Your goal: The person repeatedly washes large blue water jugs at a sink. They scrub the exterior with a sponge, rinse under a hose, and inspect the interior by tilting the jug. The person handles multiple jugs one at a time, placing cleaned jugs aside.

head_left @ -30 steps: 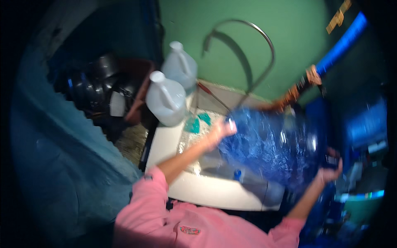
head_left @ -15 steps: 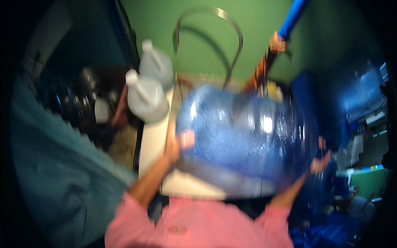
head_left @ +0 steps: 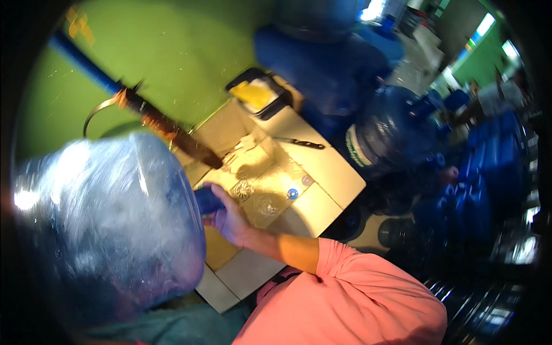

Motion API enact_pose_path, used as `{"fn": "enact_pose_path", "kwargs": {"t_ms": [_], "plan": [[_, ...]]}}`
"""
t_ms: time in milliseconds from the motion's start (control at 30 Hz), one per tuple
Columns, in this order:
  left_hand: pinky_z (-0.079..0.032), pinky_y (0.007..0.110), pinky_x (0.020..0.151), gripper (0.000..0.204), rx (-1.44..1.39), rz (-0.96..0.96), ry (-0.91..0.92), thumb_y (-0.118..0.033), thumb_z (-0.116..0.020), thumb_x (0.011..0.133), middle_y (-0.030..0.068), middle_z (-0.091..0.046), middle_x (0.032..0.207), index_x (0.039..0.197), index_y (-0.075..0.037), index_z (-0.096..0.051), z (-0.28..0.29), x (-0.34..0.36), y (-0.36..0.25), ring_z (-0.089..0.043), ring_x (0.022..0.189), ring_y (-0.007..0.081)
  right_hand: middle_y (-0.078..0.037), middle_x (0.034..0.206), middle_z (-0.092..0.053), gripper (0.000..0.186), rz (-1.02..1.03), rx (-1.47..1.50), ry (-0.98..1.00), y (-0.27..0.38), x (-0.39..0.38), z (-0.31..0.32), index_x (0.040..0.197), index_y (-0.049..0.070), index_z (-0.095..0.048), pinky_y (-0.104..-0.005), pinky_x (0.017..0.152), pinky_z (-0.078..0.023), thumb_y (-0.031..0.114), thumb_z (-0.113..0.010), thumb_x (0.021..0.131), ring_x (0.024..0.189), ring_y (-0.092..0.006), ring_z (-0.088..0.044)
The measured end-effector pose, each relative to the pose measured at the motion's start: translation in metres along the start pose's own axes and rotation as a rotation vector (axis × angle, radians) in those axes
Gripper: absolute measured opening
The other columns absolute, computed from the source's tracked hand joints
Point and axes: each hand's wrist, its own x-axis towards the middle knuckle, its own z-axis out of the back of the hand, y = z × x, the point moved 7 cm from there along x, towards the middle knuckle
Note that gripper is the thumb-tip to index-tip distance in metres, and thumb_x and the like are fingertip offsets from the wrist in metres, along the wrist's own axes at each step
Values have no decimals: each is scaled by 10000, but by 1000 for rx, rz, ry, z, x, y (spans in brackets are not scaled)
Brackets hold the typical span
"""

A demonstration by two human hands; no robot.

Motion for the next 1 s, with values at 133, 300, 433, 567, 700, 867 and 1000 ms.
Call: {"fn": "enact_pose_path", "kwargs": {"t_ms": [133,300,433,567,700,867,1000], "plan": [[-330,408,1145,1215,-196,-35,-12,-423,-876,514,209,-457,1479,1490,76,-351,21,-2,-4,-460,1359,319,-88,1056,-685,395,-154,81,-52,32,17,88,1148,80,-645,-410,865,-541,411,-495,993,946,-201,-660],[-155,528,1193,1180,45,32,-92,-549,-823,499,202,-530,1413,1424,73,-438,62,7,-13,-484,1343,342,-82,980,-703,399,-6,-168,-332,28,29,176,1012,68,-683,-342,851,-543,410,-480,983,876,-207,-665],[-79,608,1199,1146,253,-193,48,-527,-825,448,208,-588,1354,1381,57,-507,81,27,-44,-537,1304,354,-70,915,-696,376,-61,-208,-352,12,23,144,971,83,-676,-343,837,-550,407,-486,974,827,-206,-664],[-83,597,1199,1125,188,-188,40,-460,-833,416,203,-586,1365,1383,26,-525,91,45,-66,-536,1311,350,-70,912,-695,372,-81,-290,-260,38,33,110,970,84,-674,-344,835,-550,406,-488,972,825,-205,-663],[-102,613,1201,1109,306,-209,73,-455,-826,425,160,-580,1390,1400,-19,-527,88,61,-81,-539,1311,332,-69,909,-693,369,-103,-343,-214,38,49,98,970,84,-673,-344,834,-550,405,-491,970,822,-205,-663],[-52,594,1219,1064,231,-107,103,-412,-822,439,120,-581,1389,1411,-87,-538,95,61,-83,-542,1302,300,-69,906,-691,365,-142,-371,-185,15,54,92,969,85,-671,-345,833,-551,404,-494,967,819,-205,-661],[-30,590,1223,1063,163,-31,75,-401,-829,444,100,-590,1377,1421,-106,-532,104,52,-78,-563,1273,293,-69,903,-689,362,-162,-384,-184,9,50,92,968,86,-670,-345,832,-551,403,-496,965,816,-205,-661]]}}
